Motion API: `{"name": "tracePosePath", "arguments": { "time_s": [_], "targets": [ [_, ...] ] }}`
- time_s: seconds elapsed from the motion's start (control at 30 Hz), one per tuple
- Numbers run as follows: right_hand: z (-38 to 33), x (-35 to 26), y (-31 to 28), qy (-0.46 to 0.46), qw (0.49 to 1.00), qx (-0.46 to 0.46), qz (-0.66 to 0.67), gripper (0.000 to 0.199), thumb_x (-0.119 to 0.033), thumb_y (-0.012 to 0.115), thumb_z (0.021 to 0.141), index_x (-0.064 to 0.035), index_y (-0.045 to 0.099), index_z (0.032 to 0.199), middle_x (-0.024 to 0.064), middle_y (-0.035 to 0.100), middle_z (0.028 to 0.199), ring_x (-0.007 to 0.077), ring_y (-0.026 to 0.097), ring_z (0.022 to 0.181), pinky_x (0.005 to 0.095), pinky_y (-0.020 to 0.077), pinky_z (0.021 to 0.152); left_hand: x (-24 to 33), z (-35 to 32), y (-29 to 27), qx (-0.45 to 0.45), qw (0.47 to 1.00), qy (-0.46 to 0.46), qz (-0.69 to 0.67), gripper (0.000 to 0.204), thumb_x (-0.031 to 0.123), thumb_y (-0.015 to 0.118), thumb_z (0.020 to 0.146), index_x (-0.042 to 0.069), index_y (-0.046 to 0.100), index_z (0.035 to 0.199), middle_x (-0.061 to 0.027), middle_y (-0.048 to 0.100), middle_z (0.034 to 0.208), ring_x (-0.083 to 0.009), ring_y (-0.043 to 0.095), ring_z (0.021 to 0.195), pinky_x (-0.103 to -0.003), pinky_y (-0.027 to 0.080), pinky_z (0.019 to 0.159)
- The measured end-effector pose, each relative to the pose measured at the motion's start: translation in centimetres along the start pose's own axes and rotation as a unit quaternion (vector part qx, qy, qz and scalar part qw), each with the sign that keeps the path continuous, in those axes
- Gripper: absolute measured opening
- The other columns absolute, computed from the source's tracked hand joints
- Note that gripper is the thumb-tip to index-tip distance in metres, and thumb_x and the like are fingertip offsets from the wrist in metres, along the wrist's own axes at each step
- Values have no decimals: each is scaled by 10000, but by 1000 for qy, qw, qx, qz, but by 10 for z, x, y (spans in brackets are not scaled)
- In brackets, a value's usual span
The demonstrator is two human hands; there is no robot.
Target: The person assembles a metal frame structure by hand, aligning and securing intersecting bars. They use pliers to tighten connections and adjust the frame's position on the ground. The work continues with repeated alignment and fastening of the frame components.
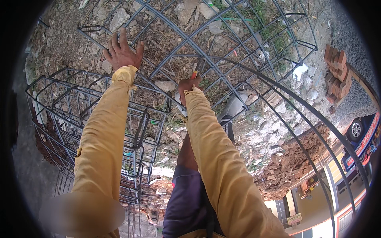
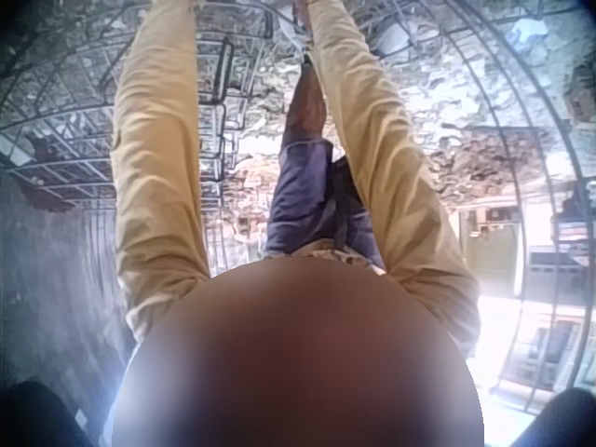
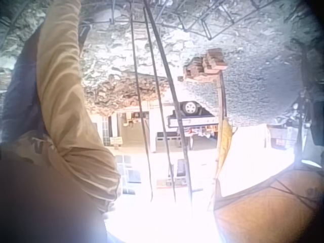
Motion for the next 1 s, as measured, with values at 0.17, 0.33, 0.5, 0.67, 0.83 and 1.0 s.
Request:
{"name": "tracePosePath", "arguments": {
  "time_s": [0.17, 0.33, 0.5, 0.67, 0.83, 1.0],
  "targets": [
    [-5, 7, 3, 45, 967, -116, 221, 223, -296, 537, 988, -78, 504, 954, 77, 543, 666, 224, 559, 553, 360, 455, 467, 1, 0, 0, 9, 1000, 5, -5, 780, 550, 584, 861, 221, 294, 1506, -173, 345, 1497, -389, 291, 1401, -630, 125, 1129],
    [-11, -5, 2, 70, 839, -271, 467, 248, -358, 652, 943, -135, 568, 874, 5, 528, 665, 139, 551, 618, 297, 469, 503, 4, 1, -2, -9, 1000, -8, 8, 798, 519, 600, 850, 218, 272, 1512, -175, 325, 1505, -394, 304, 1387, -631, 118, 1130],
    [-21, -15, -7, 92, 624, -395, 668, 191, -274, 672, 934, -155, 577, 818, -33, 536, 660, 74, 523, 551, 236, 490, 497, 6, 1, -2, -16, 1000, 0, 13, 831, 523, 620, 834, 213, 259, 1516, -195, 309, 1508, -404, 303, 1385, -632, 127, 1128],
    [-44, -19, -16, 60, 872, -192, 447, 216, -287, 674, 930, -120, 586, 826, -12, 541, 613, 98, 599, 595, 257, 532, 542, 6, 0, -3, -18, 1000, -5, 20, 842, 524, 632, 829, 214, 258, 1517, -199, 318, 1503, -410, 292, 1392, -634, 131, 1126],
    [-15, -24, -15, -29, 999, 18, 25, 212, -262, 615, 949, -64, 608, 1023, 53, 626, 780, 160, 608, 707, 326, 500, 601, 6, 1, 0, -18, 1000, -8, 11, 850, 520, 641, 821, 219, 257, 1517, -190, 333, 1500, -398, 276, 1408, -630, 127, 1131],
    [-4, -22, -8, -94, 995, 11, -36, 233, -283, 582, 957, -54, 616, 988, 44, 591, 770, 157, 524, 641, 318, 419, 533, 7, 1, -1, -21, 1000, -6, 8, 855, 514, 643, 819, 218, 250, 1519, -182, 320, 1509, -387, 260, 1419, -625, 124, 1135]
  ]
}}
Point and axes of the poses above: each hand's wrist, its own z-axis towards the middle knuckle, its own y-axis out of the palm, x = y × z, the point moved 4 cm from there along z, towards the middle knuckle
